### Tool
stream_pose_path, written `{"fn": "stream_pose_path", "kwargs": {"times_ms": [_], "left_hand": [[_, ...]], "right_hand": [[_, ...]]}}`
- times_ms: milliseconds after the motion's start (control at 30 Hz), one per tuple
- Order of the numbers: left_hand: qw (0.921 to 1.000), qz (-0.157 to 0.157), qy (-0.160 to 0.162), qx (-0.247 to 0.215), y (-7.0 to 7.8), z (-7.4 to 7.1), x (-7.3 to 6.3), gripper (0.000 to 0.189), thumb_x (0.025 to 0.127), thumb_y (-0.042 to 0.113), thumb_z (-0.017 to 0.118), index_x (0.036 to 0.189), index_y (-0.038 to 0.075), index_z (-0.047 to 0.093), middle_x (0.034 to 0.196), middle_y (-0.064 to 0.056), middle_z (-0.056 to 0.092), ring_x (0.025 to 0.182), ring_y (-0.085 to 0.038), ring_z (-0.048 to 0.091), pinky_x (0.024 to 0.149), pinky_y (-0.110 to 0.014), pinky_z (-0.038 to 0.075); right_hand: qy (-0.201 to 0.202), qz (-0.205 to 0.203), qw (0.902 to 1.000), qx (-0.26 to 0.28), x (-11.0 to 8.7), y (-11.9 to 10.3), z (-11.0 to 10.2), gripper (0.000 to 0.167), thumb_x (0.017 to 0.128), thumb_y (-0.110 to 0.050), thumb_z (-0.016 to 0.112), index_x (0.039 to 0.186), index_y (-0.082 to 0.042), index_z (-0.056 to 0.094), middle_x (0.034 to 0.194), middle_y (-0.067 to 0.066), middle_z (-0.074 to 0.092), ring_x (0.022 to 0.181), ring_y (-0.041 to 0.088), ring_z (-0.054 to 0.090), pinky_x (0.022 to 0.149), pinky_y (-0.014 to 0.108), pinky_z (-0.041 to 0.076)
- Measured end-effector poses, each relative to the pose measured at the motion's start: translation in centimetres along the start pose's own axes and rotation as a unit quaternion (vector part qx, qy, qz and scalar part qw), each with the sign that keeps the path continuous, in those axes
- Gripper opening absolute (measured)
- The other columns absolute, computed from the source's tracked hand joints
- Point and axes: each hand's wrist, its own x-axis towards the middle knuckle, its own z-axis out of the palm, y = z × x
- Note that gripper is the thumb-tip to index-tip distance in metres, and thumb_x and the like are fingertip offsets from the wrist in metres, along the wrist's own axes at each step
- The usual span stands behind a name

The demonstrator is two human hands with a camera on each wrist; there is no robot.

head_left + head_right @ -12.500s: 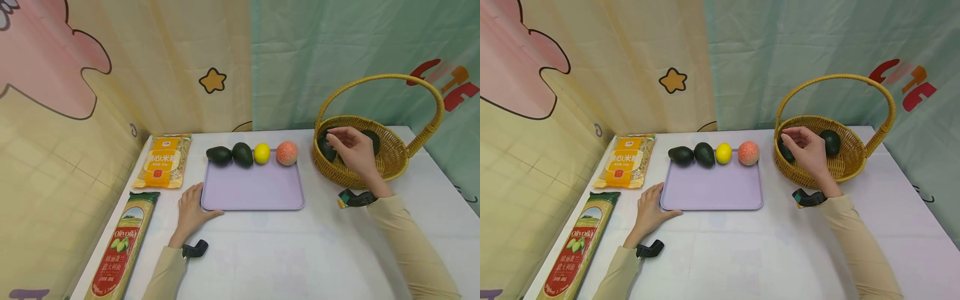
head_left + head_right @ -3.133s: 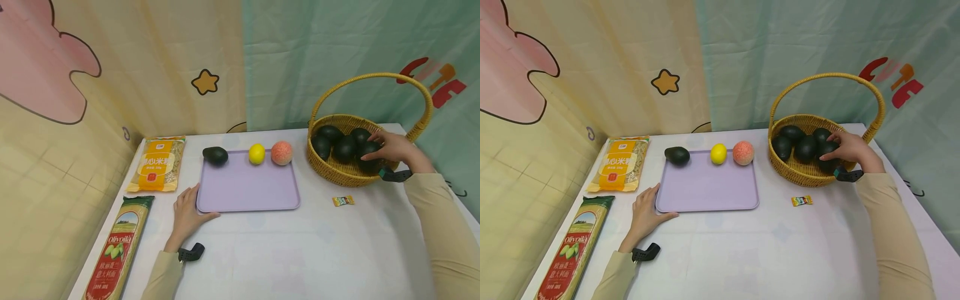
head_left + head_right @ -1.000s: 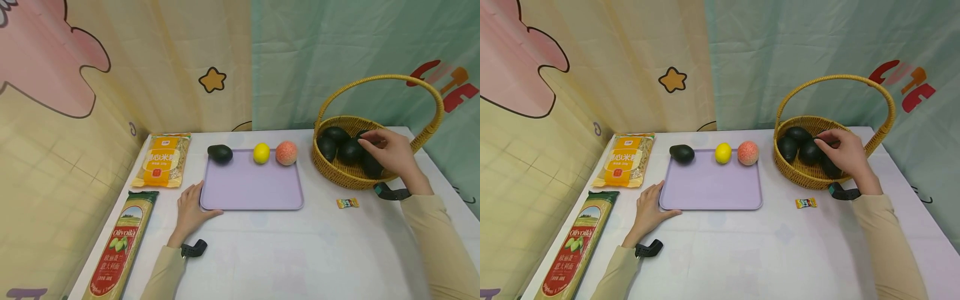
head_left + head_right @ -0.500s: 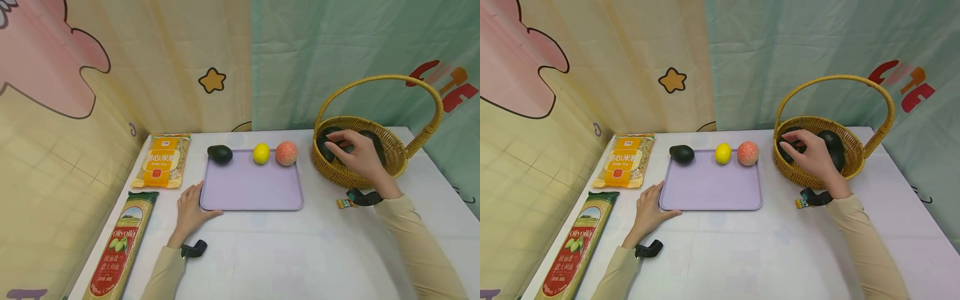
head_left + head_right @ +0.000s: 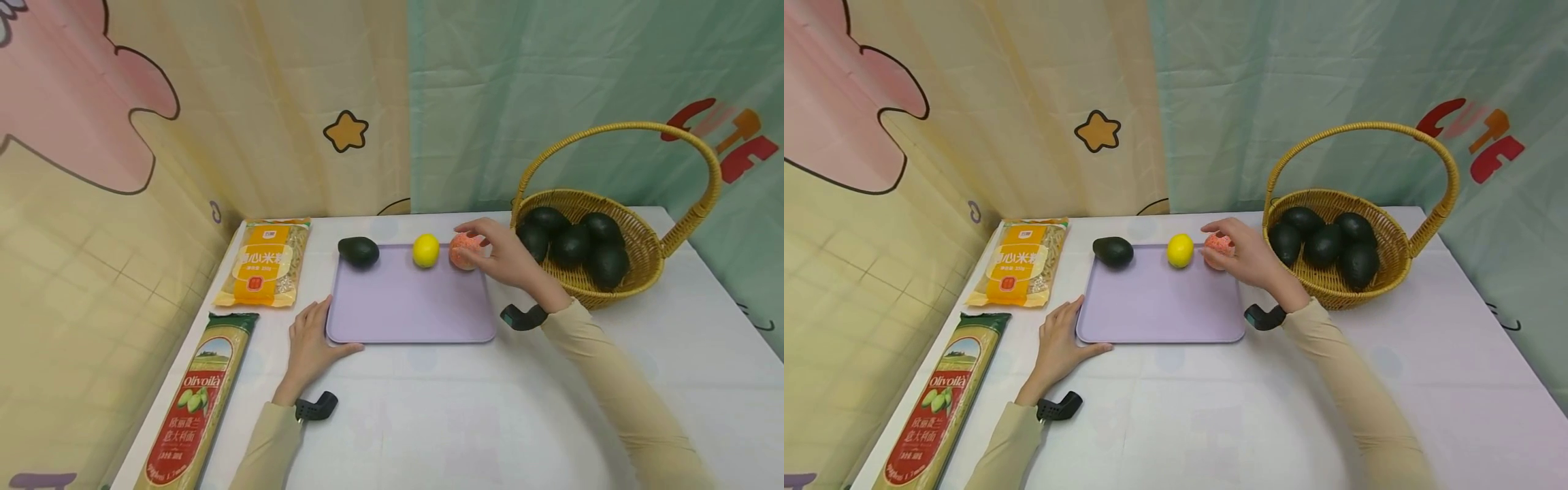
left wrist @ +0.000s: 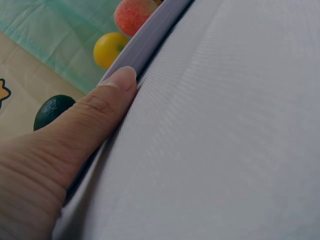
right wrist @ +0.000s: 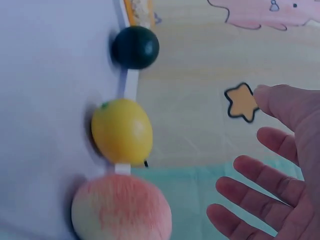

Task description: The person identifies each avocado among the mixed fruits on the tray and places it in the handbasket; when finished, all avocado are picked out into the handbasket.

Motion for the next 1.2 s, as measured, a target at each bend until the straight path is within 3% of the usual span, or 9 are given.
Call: {"fn": "stream_pose_path", "kwargs": {"times_ms": [233, 500, 700, 1200], "left_hand": [[1.0000, -0.001, 0.000, 0.000, 0.0, 0.0, 0.0, 0.112, 0.062, 0.053, 0.083, 0.149, 0.008, 0.029, 0.145, -0.018, 0.036, 0.134, -0.035, 0.021, 0.102, -0.051, 0.016], [1.0000, -0.004, -0.003, 0.003, 0.1, 0.0, 0.1, 0.111, 0.063, 0.053, 0.083, 0.149, 0.008, 0.028, 0.145, -0.017, 0.036, 0.134, -0.035, 0.021, 0.102, -0.051, 0.015], [1.0000, 0.000, -0.001, 0.005, 0.1, 0.0, 0.0, 0.111, 0.063, 0.054, 0.083, 0.148, 0.007, 0.029, 0.145, -0.018, 0.037, 0.134, -0.036, 0.022, 0.101, -0.052, 0.016], [1.0000, -0.006, -0.003, 0.005, 0.1, -0.1, 0.0, 0.111, 0.062, 0.054, 0.083, 0.148, 0.007, 0.030, 0.144, -0.018, 0.037, 0.134, -0.035, 0.021, 0.102, -0.052, 0.016]], "right_hand": [[-0.039, -0.012, 0.9988, 0.025, 2.8, -1.4, 3.9, 0.043, 0.086, -0.027, 0.072, 0.123, -0.010, 0.059, 0.123, 0.006, 0.057, 0.108, 0.025, 0.054, 0.089, 0.044, 0.044], [-0.114, 0.030, 0.9919, 0.046, 5.4, -2.6, 7.3, 0.061, 0.087, -0.042, 0.067, 0.138, -0.014, 0.049, 0.139, 0.003, 0.046, 0.130, 0.018, 0.037, 0.105, 0.038, 0.030], [-0.121, 0.034, 0.9904, 0.057, 7.2, -2.9, 9.3, 0.067, 0.087, -0.039, 0.068, 0.143, -0.012, 0.043, 0.144, 0.006, 0.041, 0.132, 0.019, 0.035, 0.105, 0.038, 0.029], [-0.142, 0.120, 0.9789, 0.085, 10.4, -2.9, 14.0, 0.072, 0.087, -0.046, 0.064, 0.147, -0.017, 0.037, 0.147, 0.009, 0.036, 0.130, 0.026, 0.037, 0.105, 0.042, 0.030]]}}
